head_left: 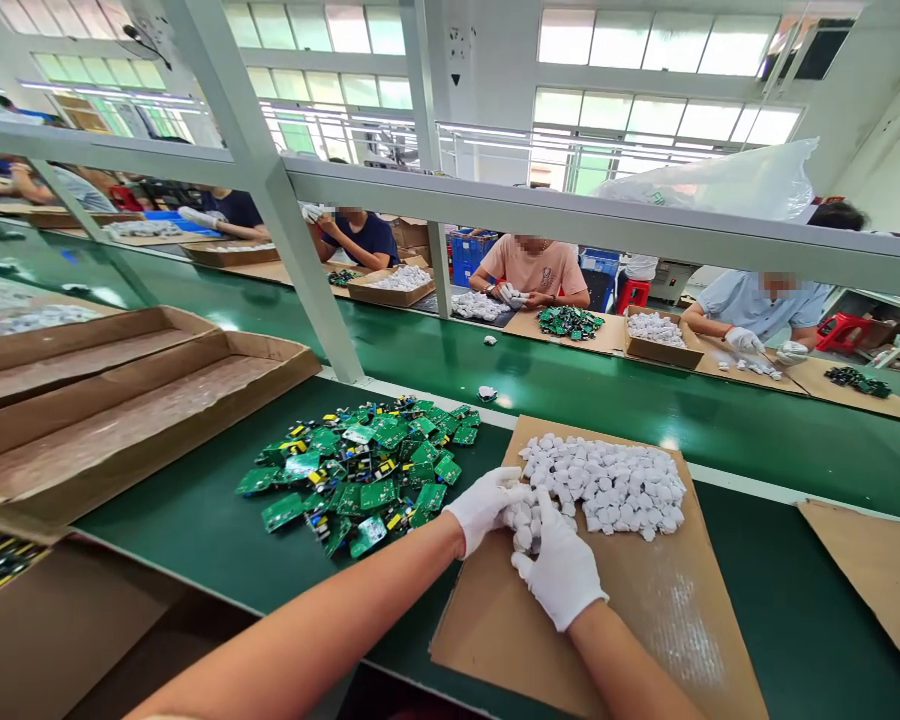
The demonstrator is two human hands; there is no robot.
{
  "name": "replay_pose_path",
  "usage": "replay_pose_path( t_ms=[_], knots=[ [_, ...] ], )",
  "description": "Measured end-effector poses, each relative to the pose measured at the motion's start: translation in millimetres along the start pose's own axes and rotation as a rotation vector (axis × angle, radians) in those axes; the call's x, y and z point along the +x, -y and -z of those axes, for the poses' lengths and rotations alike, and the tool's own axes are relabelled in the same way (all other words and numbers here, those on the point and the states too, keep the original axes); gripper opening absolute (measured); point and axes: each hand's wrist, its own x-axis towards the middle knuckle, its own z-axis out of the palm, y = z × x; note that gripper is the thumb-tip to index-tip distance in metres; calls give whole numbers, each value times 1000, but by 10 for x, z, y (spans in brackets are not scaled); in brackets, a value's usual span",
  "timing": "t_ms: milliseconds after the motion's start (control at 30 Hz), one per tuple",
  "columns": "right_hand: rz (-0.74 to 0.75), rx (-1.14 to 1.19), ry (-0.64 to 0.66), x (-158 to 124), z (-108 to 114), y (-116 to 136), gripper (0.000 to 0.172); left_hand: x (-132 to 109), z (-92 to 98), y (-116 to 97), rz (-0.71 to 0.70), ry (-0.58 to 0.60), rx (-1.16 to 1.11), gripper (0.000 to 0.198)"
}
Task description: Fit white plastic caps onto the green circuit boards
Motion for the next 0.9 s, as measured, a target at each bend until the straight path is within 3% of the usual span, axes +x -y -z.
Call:
replay_pose_path(
  t_ms=[100,200,300,400,467,500,600,667,767,900],
  knots=[
    [66,270,80,-47,164,4,77,-230,-85,-52,64,70,-109,34],
    [139,442,102,-144,461,-91,79,-454,-291,-190,88,229,-348,28],
    [64,295,-14,-289,820,-372,76,-523,-623,-315,111,374,-448,30],
    [17,30,-162,-457,1092,-789,73,-451,-946,-290,152,528,-347,37],
    [-9,-116,-213,-560,1168,-1062,73,-387,-1065,-196,154,533,-216,41],
    [-18,-161,-177,-604,1177,-1177,74,-363,-1083,-142,139,510,-146,42],
    [-31,-248,-72,-693,1158,-1392,72,-334,-976,-18,72,423,24,42],
    [-29,-244,-73,-714,1171,-1426,64,-344,-812,1,60,364,78,43],
    [21,-225,-116,-687,1258,-1348,47,-387,-516,-47,12,324,121,43],
    [153,-216,-190,-544,1286,-1055,36,-435,-110,-135,-214,277,403,37]
  ],
)
